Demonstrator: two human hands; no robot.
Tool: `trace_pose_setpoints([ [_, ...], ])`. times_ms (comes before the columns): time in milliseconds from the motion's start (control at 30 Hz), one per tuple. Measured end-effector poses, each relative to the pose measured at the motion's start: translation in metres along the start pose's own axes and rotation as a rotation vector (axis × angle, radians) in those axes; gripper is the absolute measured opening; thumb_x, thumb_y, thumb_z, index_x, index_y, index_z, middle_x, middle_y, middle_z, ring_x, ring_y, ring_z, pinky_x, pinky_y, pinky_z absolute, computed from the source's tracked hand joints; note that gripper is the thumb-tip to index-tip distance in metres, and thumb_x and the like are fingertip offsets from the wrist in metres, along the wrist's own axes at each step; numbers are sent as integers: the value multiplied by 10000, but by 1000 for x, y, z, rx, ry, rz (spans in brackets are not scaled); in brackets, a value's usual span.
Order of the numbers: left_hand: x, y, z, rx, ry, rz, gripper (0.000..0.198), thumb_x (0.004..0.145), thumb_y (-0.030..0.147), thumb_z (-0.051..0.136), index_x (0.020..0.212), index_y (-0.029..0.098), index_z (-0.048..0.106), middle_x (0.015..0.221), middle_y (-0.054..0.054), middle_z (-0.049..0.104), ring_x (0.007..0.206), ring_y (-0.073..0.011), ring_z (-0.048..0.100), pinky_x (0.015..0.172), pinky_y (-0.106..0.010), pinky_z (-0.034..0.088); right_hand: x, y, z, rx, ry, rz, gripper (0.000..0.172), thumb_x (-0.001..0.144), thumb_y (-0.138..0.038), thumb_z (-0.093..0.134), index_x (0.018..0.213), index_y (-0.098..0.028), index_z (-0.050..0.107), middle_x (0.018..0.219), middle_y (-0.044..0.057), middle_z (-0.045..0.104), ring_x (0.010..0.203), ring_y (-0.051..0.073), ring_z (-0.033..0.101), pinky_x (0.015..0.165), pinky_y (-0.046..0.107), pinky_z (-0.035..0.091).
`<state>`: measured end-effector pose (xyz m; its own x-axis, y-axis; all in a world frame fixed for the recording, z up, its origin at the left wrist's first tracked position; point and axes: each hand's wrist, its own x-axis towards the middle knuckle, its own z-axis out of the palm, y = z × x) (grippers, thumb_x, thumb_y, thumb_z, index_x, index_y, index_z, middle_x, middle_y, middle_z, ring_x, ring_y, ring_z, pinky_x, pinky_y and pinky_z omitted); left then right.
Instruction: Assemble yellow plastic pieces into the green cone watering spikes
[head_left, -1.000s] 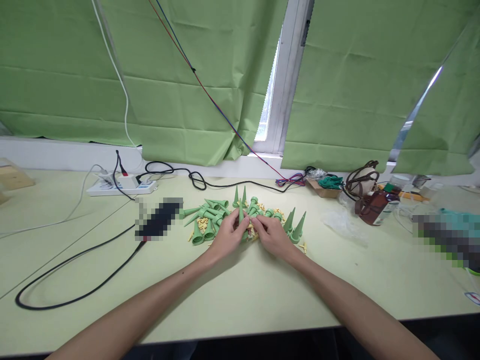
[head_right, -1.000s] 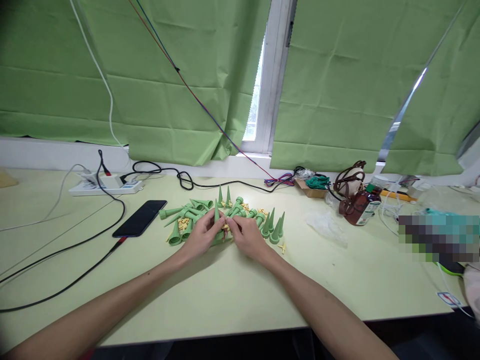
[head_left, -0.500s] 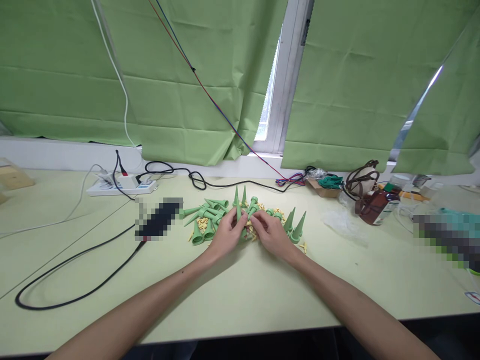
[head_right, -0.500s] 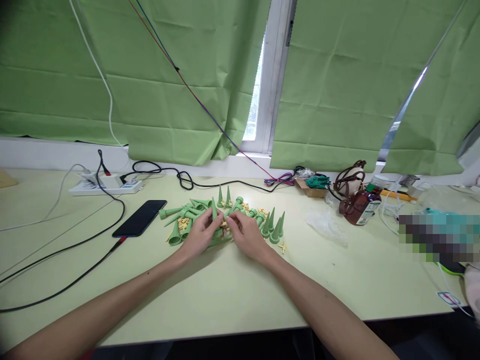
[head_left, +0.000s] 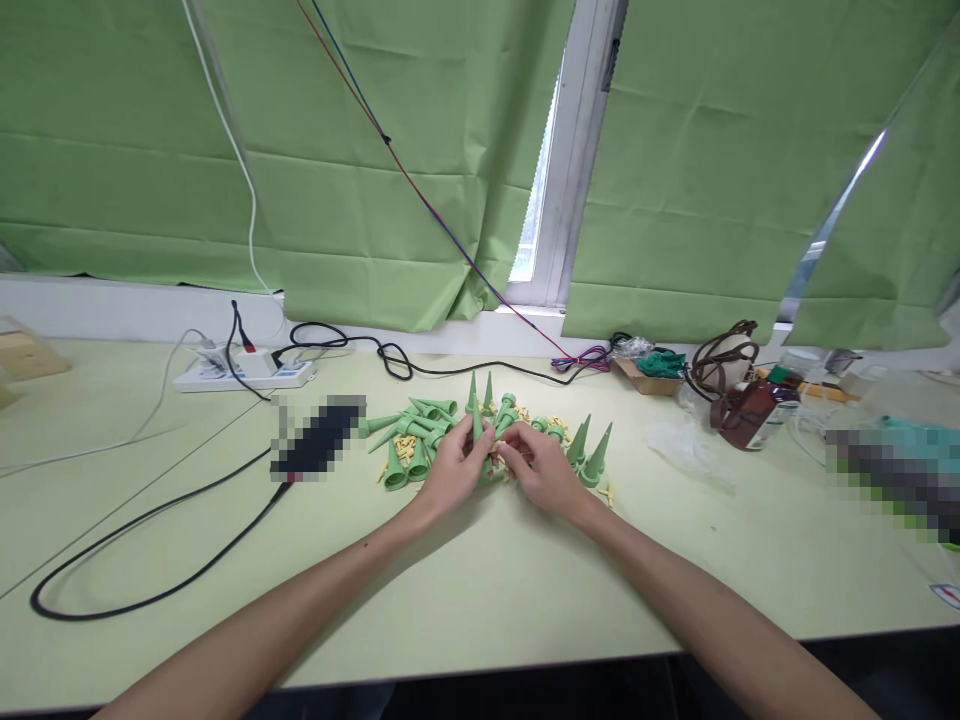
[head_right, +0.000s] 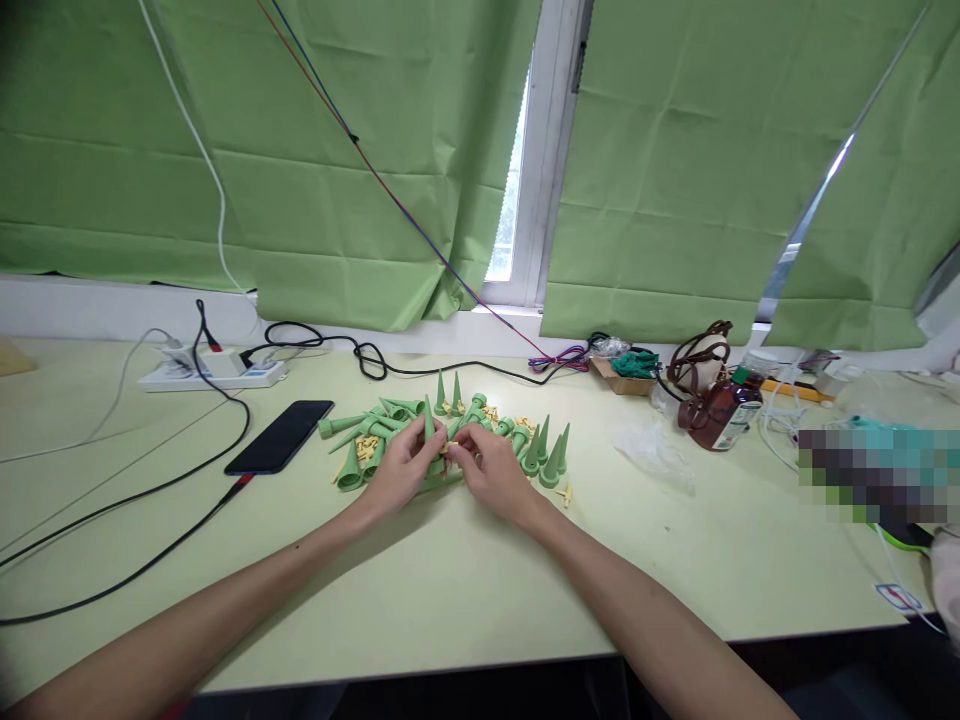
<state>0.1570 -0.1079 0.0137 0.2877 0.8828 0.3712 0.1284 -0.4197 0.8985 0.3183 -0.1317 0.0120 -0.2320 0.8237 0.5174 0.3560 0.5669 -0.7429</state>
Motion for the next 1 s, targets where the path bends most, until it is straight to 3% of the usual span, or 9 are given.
trace_pose_setpoints([
  [367, 1, -2, 1, -112, -78, 15, 281, 945, 456, 520, 851, 193, 494, 728, 15, 538, 643, -144, 562, 597, -266, 456, 0, 2, -1, -48, -13, -33, 230, 991, -284, 469, 792, -196, 545, 665, -19, 586, 537, 116, 448, 558, 259, 359],
  [1000, 2, 5, 0, -210, -119, -31, 311, 919, 456, 564, 777, 184, 514, 684, 7, 560, 650, -155, 565, 630, -288, 476, 0, 2, 0, -95, -15, -75, 329, 1013, -291, 415, 702, -199, 472, 617, -32, 515, 542, 113, 414, 573, 253, 320],
])
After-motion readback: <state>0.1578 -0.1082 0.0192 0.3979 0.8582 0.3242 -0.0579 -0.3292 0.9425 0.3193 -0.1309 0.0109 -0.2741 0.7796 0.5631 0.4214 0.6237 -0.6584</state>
